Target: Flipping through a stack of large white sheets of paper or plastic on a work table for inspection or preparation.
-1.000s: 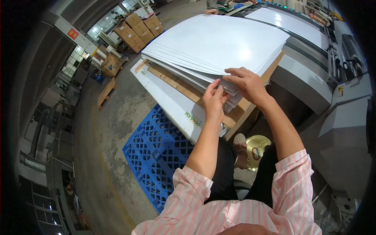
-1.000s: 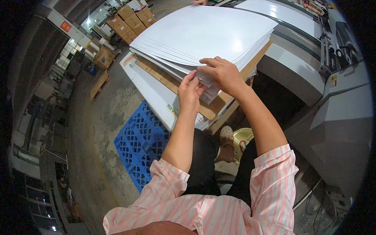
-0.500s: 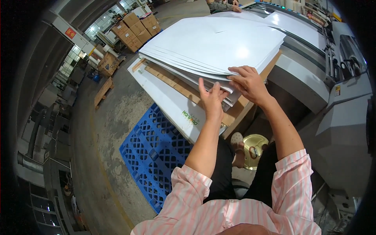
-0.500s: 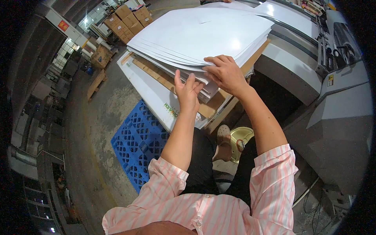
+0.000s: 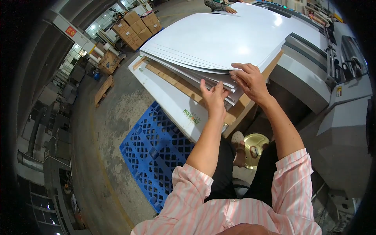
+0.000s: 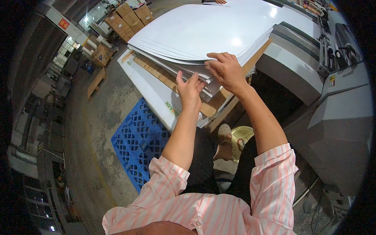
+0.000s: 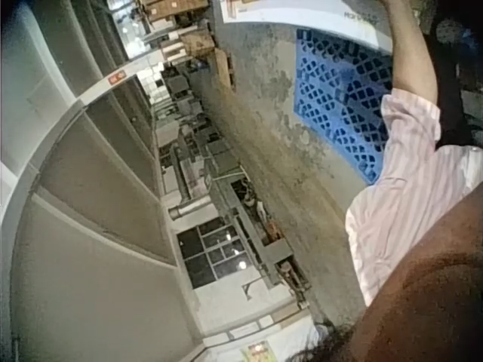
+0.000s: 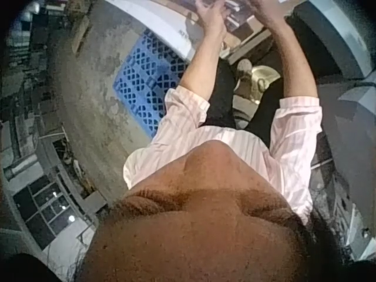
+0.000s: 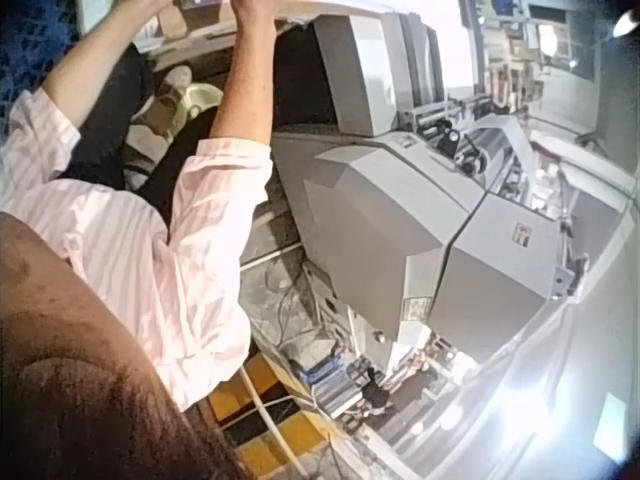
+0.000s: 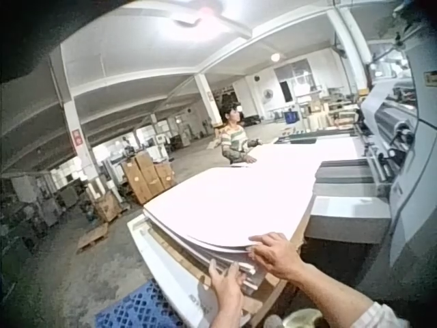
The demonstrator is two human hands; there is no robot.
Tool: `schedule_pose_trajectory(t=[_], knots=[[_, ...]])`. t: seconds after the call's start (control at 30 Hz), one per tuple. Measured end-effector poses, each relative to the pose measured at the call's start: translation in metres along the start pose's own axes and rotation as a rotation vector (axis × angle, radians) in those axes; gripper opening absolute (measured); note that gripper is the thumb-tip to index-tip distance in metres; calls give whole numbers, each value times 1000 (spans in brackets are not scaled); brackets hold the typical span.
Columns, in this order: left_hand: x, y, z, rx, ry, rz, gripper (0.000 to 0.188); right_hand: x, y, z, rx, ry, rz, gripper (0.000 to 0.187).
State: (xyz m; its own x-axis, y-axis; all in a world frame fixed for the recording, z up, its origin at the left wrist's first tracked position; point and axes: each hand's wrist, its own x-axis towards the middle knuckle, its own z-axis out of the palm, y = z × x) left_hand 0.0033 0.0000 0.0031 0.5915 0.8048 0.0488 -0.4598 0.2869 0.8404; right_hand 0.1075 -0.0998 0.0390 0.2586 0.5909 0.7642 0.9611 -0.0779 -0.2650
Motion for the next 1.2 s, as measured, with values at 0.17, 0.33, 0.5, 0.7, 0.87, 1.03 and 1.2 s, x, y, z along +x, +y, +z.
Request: schedule_pose_trajectory(t=[0.17,0.33,0.5,0.7,0.87,1.03,1.2], knots=[[0,-1,6,152,63,28,48,6,-2,4,29,93,9,18],[-12,2,14,77,-59,-100,19,5,18,21,94,16,-8,16],[-10,-12,5,316,-80,-9,20,19,6,23,720,131,642,24],[-10,-11,1,259,-141,-18,19,21,4,17,831,328,742,21],[-6,-14,-3,222,-153,-14,16,15,3,9,311,-4,154,18],[-9,-13,2,283,-127,12,25,-1,1,4,69,-106,84,22],[-10,-11,1,272,-119,-25,24,2,-11,-16,144,-57,21,20]])
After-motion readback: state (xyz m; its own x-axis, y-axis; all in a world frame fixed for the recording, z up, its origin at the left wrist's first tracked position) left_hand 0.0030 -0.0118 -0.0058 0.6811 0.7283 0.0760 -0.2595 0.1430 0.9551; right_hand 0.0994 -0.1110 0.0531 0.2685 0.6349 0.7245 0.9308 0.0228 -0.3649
